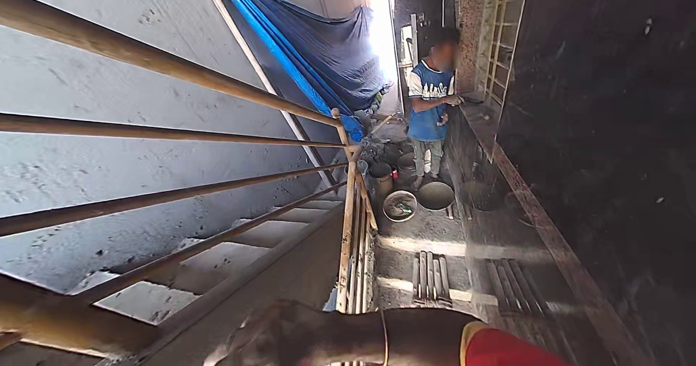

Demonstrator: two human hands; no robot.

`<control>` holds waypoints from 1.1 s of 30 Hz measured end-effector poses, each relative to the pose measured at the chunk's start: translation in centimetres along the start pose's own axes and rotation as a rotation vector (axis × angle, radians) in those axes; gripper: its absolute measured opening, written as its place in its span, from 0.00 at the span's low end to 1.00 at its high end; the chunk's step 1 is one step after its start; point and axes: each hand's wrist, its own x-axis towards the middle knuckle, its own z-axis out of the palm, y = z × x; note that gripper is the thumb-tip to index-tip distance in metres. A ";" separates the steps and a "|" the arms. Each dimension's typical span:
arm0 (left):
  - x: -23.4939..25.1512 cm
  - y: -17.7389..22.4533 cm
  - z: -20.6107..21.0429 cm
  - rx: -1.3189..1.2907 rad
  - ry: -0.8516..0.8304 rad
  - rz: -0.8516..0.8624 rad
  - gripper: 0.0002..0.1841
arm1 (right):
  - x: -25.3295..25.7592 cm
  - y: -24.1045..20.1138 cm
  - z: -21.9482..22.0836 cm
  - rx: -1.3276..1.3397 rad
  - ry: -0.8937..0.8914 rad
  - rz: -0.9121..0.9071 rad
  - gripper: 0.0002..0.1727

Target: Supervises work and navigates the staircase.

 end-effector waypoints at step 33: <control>1.4 -2.6 0.3 -0.396 -0.157 0.078 0.19 | -49.2 9.2 8.2 0.104 -0.344 1.727 0.29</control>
